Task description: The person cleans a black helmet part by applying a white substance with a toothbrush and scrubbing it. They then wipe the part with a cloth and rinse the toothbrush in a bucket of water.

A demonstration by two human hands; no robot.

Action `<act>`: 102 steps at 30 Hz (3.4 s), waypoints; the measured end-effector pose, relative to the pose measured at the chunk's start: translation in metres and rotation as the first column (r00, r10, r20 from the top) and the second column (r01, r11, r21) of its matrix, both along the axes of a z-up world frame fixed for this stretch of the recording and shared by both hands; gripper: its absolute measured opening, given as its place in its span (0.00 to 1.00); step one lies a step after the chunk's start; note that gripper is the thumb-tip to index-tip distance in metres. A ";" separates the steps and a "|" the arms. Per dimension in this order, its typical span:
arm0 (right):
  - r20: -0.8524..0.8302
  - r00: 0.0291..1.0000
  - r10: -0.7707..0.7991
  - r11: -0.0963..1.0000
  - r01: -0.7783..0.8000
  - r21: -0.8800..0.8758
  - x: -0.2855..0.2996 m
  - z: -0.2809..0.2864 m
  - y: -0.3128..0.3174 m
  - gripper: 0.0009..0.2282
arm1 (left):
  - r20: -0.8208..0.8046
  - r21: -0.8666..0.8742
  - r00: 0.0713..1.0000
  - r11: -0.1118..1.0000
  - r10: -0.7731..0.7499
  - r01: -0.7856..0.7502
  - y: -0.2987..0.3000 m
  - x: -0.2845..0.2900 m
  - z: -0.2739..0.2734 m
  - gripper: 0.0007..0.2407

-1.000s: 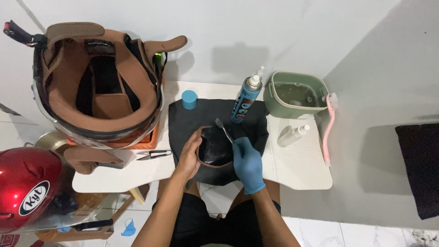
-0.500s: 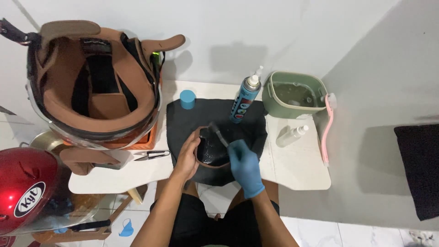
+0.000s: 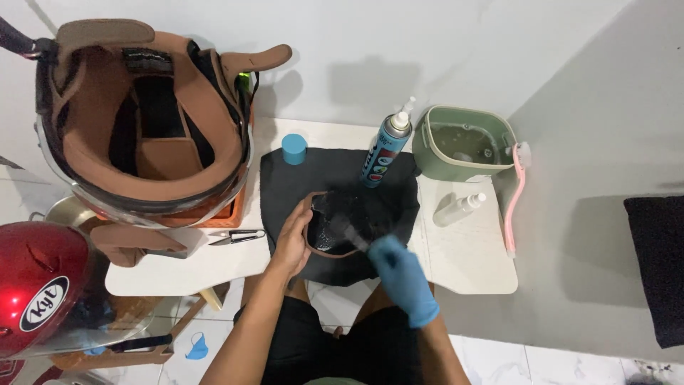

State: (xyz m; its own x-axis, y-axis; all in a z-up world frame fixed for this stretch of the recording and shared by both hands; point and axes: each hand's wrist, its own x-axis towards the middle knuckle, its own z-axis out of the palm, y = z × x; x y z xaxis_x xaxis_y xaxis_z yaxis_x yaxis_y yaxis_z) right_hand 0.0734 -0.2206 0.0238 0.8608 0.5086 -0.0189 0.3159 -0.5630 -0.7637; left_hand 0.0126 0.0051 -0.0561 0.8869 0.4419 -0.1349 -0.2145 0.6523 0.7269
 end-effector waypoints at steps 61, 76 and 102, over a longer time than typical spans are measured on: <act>0.269 0.942 -0.203 0.966 0.147 0.214 0.007 0.000 0.012 0.04 | 0.143 0.240 0.956 0.928 0.258 -0.286 -0.008 -0.010 0.033 0.19; 0.549 0.774 0.316 0.942 -0.324 -0.086 0.006 -0.030 0.087 0.26 | 0.052 0.621 0.989 0.771 0.136 -0.139 -0.011 -0.021 0.060 0.19; 0.629 0.705 0.327 0.924 -0.377 -0.057 -0.028 -0.029 0.083 0.27 | 0.094 0.632 0.989 0.761 0.117 -0.150 -0.007 -0.020 0.059 0.21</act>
State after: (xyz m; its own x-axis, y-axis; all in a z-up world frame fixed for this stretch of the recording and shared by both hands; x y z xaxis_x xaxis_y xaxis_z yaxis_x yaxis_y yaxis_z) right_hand 0.0457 -0.1372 -0.0054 0.4265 0.7552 0.4978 0.8936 -0.2666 -0.3612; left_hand -0.0076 -0.0020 0.0031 0.8103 0.5258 0.2589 -0.3084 0.0068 0.9512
